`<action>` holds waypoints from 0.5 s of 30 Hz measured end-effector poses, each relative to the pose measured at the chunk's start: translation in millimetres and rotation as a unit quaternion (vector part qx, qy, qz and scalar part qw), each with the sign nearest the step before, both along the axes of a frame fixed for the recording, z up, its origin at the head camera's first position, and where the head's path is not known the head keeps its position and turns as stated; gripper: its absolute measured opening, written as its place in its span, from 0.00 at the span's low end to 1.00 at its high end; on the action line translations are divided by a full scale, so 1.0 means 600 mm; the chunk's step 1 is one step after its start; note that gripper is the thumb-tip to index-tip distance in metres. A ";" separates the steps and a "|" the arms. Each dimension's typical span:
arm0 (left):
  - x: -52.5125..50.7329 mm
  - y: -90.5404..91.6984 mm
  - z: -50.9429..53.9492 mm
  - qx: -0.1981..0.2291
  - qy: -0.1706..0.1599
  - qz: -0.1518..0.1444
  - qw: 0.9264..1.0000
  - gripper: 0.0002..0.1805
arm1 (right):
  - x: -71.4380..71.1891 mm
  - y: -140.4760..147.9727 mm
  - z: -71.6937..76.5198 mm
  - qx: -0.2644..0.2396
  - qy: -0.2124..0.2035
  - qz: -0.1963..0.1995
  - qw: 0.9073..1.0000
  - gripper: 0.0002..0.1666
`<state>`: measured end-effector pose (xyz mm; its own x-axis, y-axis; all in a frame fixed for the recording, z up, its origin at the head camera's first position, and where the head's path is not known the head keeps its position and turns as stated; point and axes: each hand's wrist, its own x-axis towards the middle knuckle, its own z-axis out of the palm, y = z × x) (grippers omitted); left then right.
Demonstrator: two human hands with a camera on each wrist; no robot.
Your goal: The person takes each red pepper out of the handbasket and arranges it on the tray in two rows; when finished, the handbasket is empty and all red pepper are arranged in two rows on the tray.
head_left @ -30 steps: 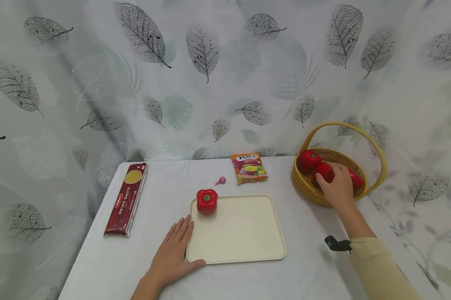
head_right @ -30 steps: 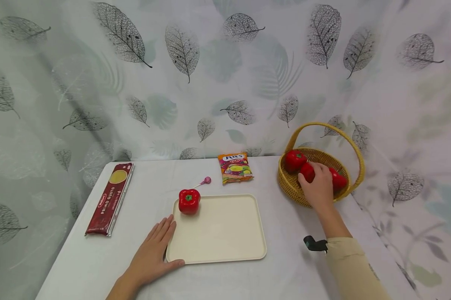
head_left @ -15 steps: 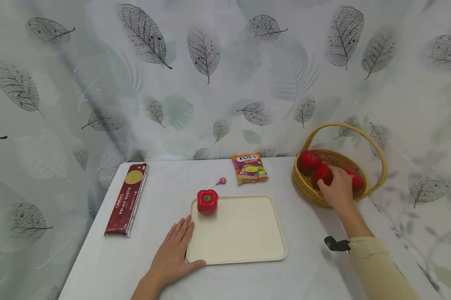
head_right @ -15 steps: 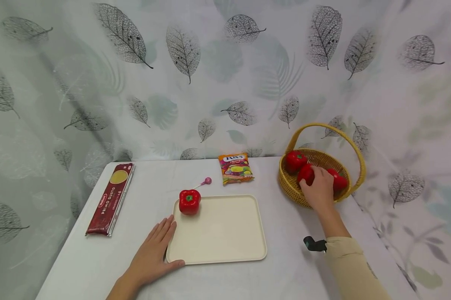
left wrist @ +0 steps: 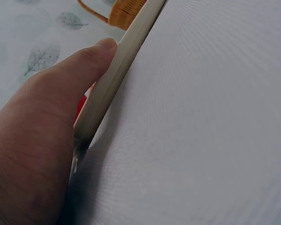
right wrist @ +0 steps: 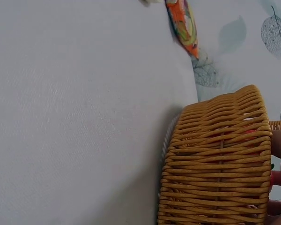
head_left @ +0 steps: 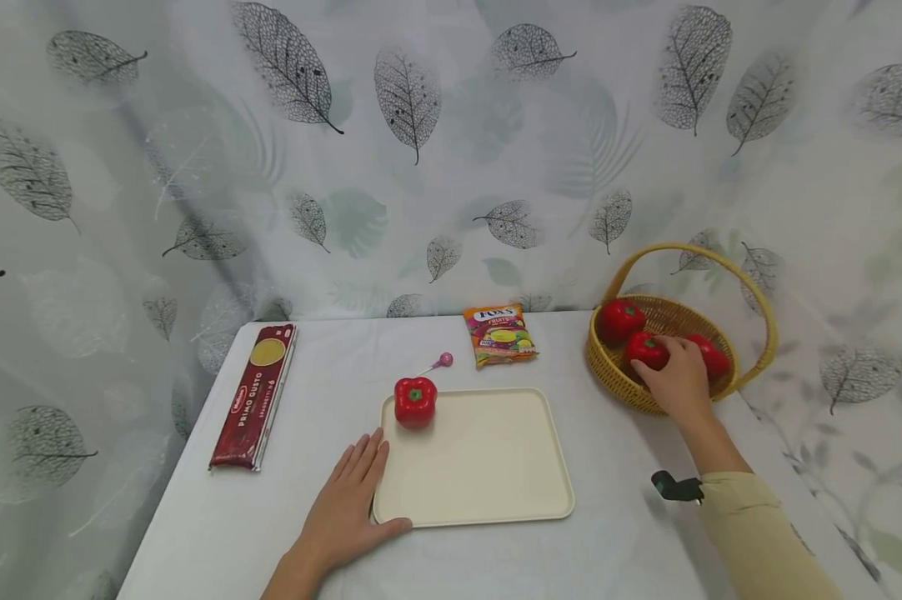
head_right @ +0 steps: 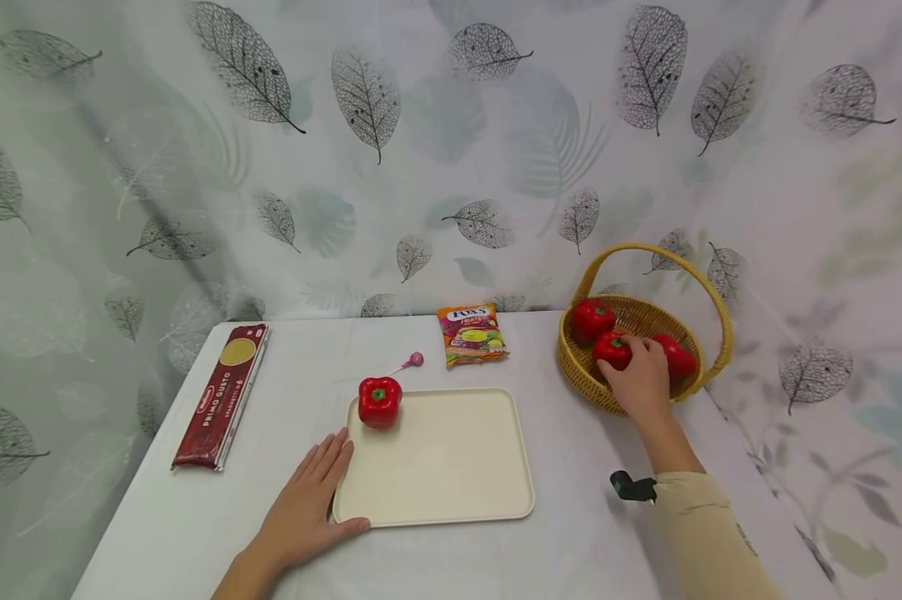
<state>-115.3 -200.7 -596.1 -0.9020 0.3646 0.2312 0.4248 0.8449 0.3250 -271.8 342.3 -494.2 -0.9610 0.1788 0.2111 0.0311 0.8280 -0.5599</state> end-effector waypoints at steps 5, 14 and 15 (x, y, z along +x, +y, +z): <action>0.000 0.001 0.003 -0.005 0.011 -0.001 1.000 0.67 | 0.000 0.002 0.003 -0.002 -0.019 0.008 1.000 0.37; 0.001 0.001 0.008 -0.017 -0.013 0.002 1.000 0.67 | 0.000 0.004 0.003 -0.004 -0.023 0.002 1.000 0.36; 0.001 0.001 0.009 -0.017 -0.015 0.003 1.000 0.67 | 0.000 0.004 0.002 -0.004 -0.019 0.001 1.000 0.37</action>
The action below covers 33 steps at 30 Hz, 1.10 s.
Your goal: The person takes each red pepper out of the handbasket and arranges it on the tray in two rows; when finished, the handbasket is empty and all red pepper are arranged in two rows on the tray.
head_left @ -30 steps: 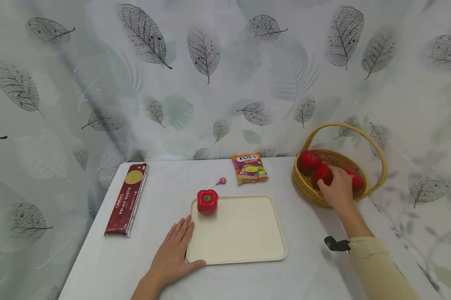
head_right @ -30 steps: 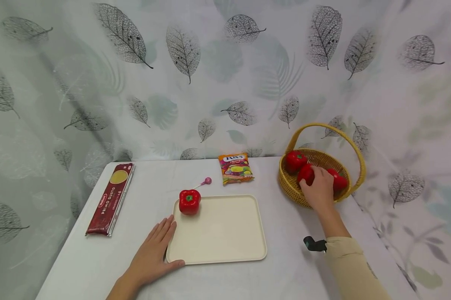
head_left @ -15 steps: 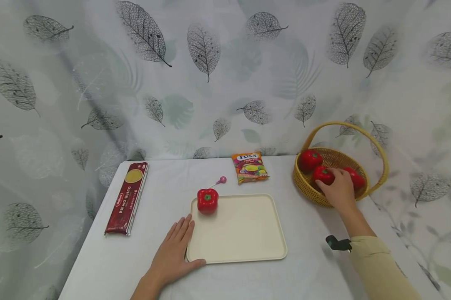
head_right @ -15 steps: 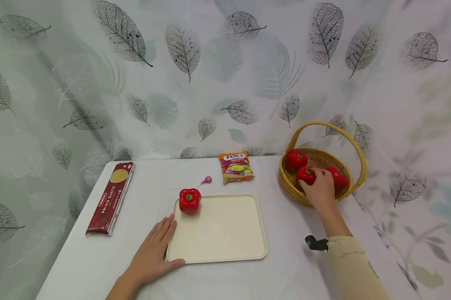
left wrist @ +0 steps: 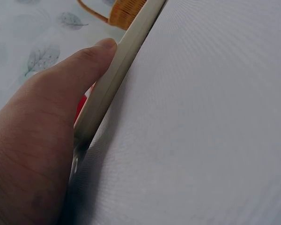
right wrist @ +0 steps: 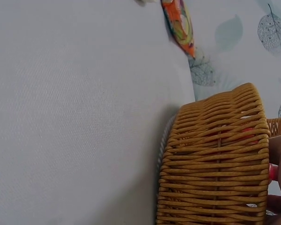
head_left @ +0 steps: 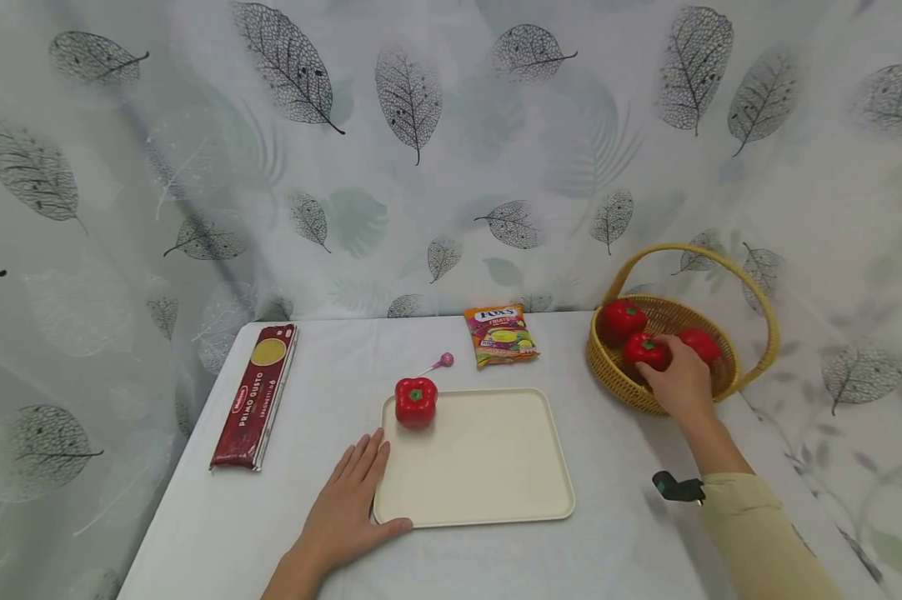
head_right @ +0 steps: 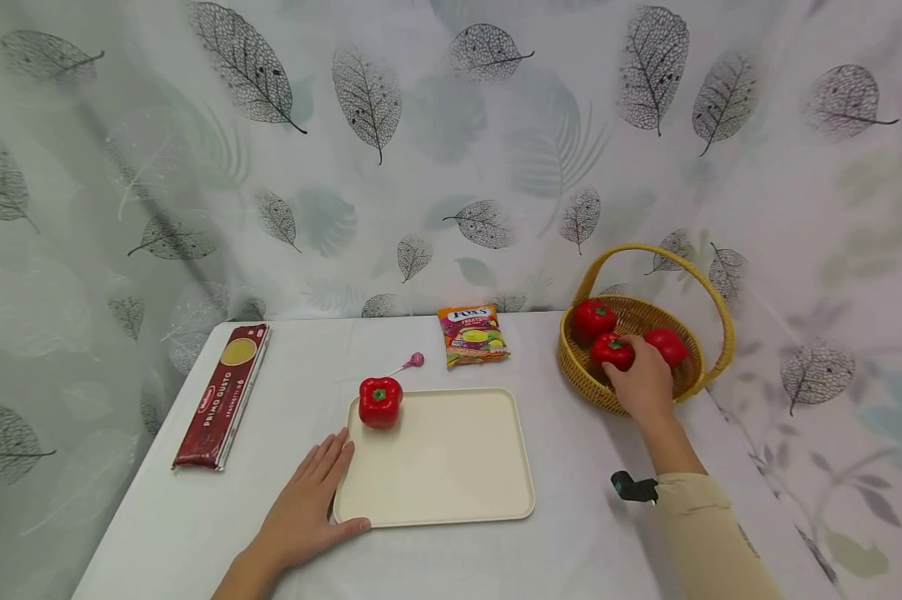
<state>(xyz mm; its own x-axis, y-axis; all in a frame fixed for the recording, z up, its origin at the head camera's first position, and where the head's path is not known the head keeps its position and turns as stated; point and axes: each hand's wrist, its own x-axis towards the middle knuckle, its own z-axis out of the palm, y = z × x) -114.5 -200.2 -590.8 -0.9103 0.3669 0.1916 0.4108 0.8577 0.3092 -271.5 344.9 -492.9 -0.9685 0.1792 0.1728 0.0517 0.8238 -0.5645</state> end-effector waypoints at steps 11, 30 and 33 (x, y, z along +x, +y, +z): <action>-0.001 0.000 0.005 -0.001 -0.023 0.002 1.000 0.68 | 0.001 0.005 -0.006 -0.003 0.013 -0.006 1.000 0.44; -0.002 -0.002 -0.010 0.010 0.024 -0.004 1.000 0.67 | 0.011 -0.006 0.017 -0.023 0.056 -0.010 0.998 0.43; -0.001 -0.001 -0.006 0.010 0.004 0.000 1.000 0.68 | 0.013 -0.005 0.022 -0.026 0.058 -0.012 0.998 0.43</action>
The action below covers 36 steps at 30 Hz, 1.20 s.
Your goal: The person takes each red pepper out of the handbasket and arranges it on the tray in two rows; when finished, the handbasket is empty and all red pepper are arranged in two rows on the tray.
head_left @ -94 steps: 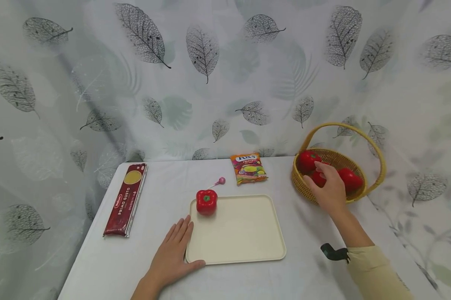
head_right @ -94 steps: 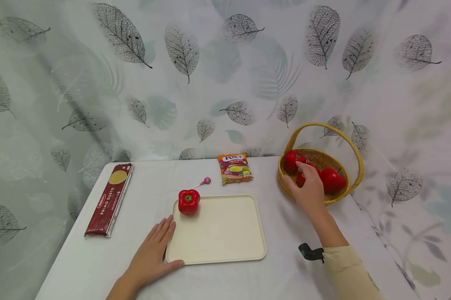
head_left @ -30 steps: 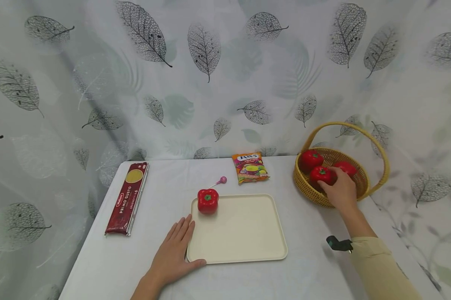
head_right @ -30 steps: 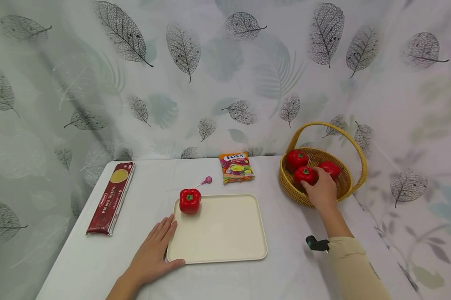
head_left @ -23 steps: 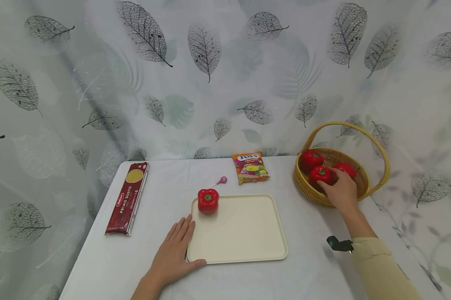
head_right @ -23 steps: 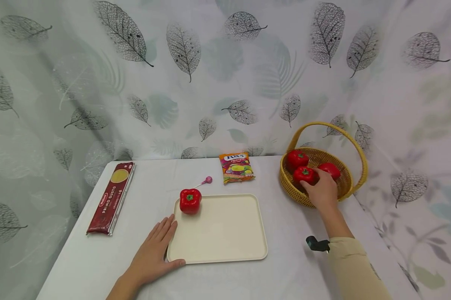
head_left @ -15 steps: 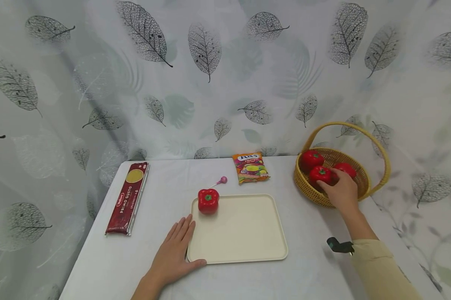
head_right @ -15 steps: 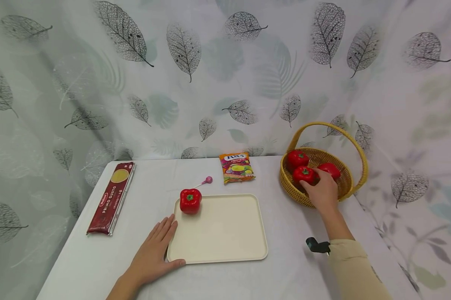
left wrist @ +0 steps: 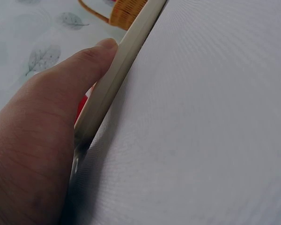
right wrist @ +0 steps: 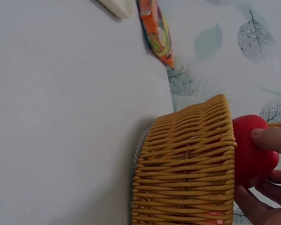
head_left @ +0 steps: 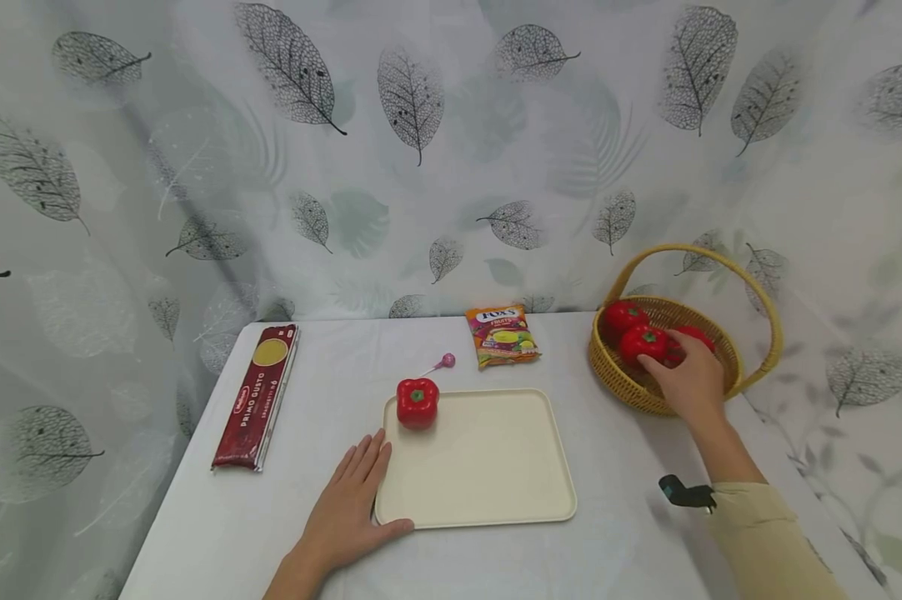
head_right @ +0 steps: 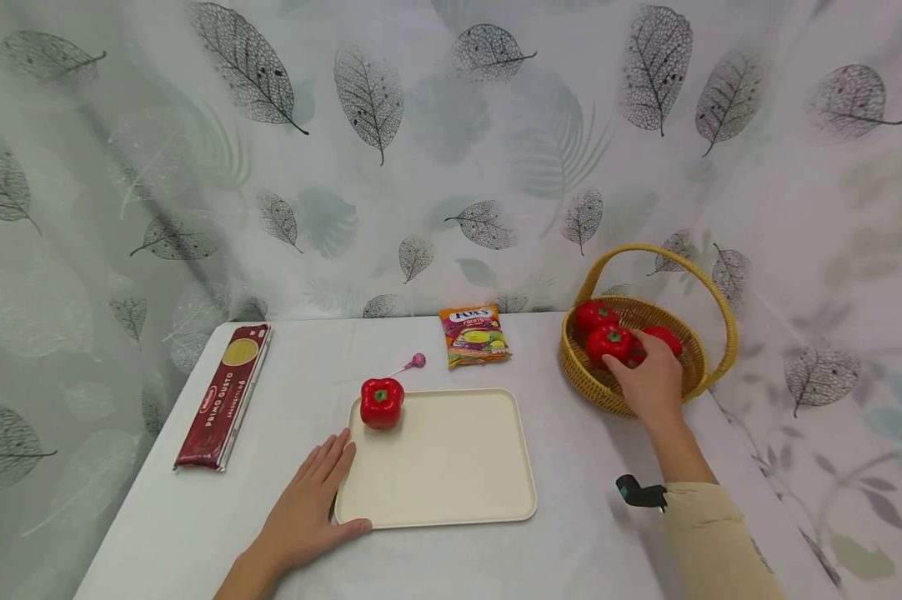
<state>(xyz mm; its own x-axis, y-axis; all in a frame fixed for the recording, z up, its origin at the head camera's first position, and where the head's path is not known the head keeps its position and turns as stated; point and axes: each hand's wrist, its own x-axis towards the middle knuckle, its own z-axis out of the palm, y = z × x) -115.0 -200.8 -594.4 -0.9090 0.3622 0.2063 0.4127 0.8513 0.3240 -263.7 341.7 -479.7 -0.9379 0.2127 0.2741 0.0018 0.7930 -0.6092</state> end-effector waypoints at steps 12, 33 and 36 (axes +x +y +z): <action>0.000 0.001 0.009 -0.009 -0.042 0.009 0.999 0.69 | 0.008 -0.020 0.036 -0.005 0.011 0.003 1.000 0.44; 0.000 0.003 0.005 -0.002 0.009 0.004 1.000 0.67 | 0.038 -0.078 0.073 0.002 0.060 0.039 0.997 0.41; 0.000 0.003 0.006 -0.004 -0.012 0.006 1.000 0.68 | 0.041 -0.087 0.073 0.007 0.069 0.046 0.996 0.41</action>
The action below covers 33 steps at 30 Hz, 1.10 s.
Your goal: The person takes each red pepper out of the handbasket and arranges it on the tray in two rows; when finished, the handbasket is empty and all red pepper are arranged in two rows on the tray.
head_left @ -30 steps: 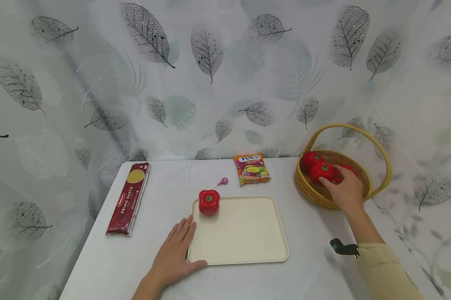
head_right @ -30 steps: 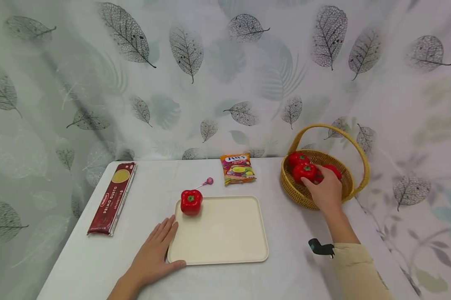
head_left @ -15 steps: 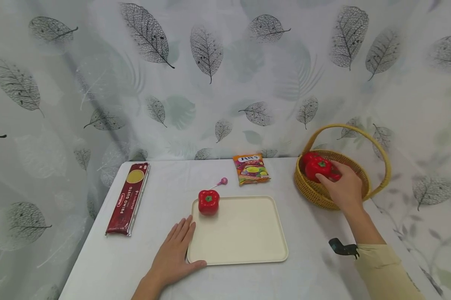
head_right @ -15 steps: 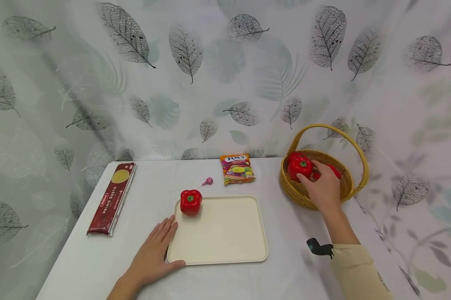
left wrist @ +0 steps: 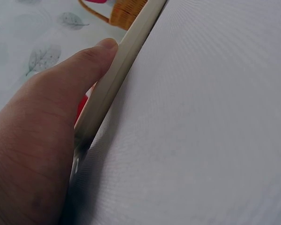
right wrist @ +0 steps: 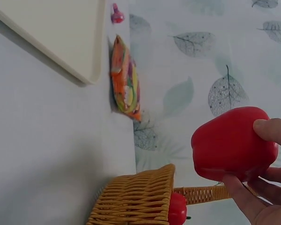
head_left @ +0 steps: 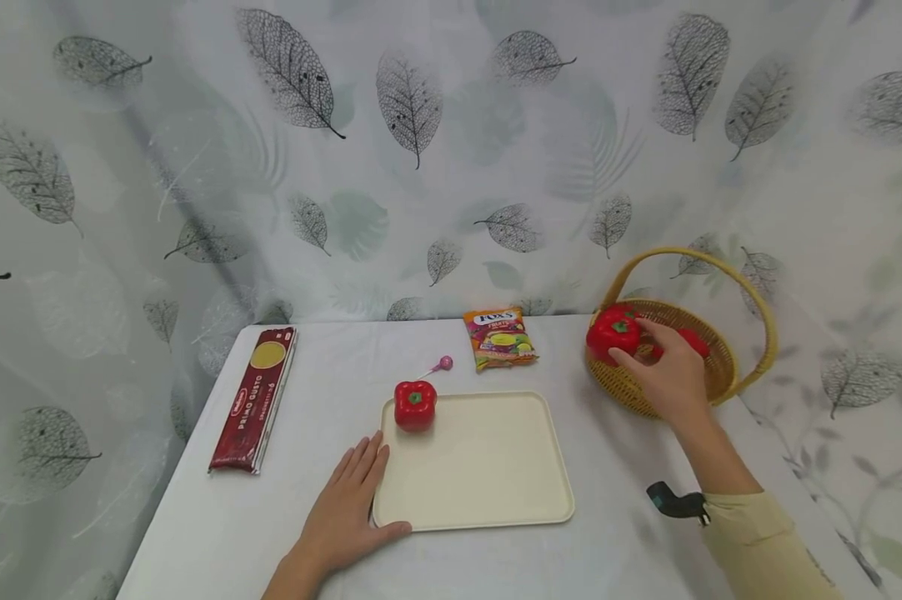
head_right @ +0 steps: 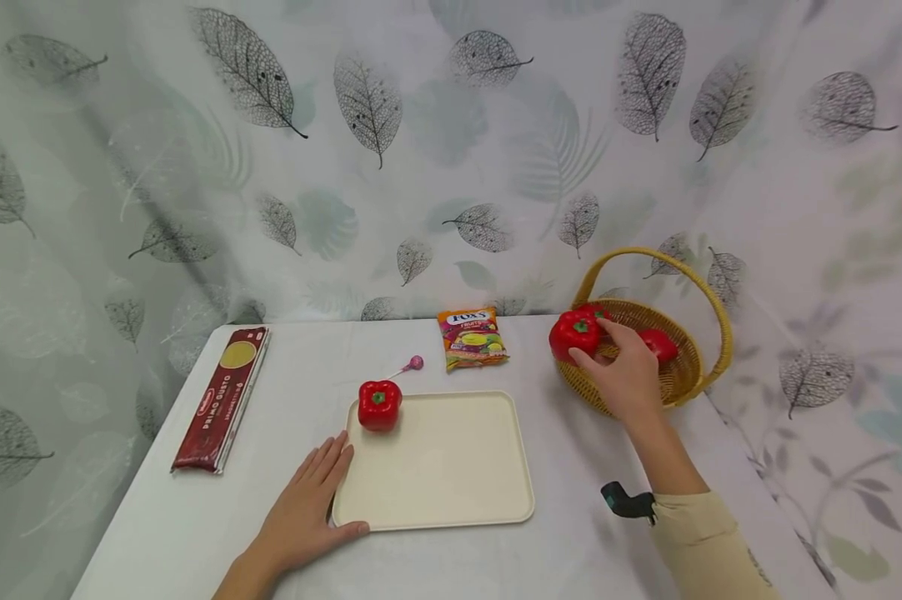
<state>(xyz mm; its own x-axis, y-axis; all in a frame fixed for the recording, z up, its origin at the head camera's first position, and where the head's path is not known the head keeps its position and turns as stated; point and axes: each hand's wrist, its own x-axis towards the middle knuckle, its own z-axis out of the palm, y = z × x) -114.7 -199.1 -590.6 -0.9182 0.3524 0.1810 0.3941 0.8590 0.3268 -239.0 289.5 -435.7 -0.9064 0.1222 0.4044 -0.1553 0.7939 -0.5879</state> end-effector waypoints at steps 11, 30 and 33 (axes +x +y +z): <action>-0.002 -0.003 -0.003 0.011 -0.002 -0.005 1.000 0.68 | 0.005 -0.031 -0.010 -0.010 0.004 0.035 0.999 0.41; 0.001 0.000 0.001 -0.004 -0.001 -0.003 1.000 0.67 | 0.019 -0.072 -0.024 -0.035 -0.015 0.076 0.996 0.41; 0.001 0.001 0.004 -0.005 -0.011 -0.003 1.000 0.67 | 0.020 -0.077 -0.028 -0.036 -0.013 0.081 0.996 0.41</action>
<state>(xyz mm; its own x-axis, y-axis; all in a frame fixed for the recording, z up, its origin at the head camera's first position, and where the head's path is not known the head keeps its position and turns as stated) -114.1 -198.8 -588.0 -0.9197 0.3598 0.1574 0.3923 0.8600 0.3263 -227.0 243.2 -452.5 -0.9264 0.0007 0.3765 -0.2627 0.7152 -0.6477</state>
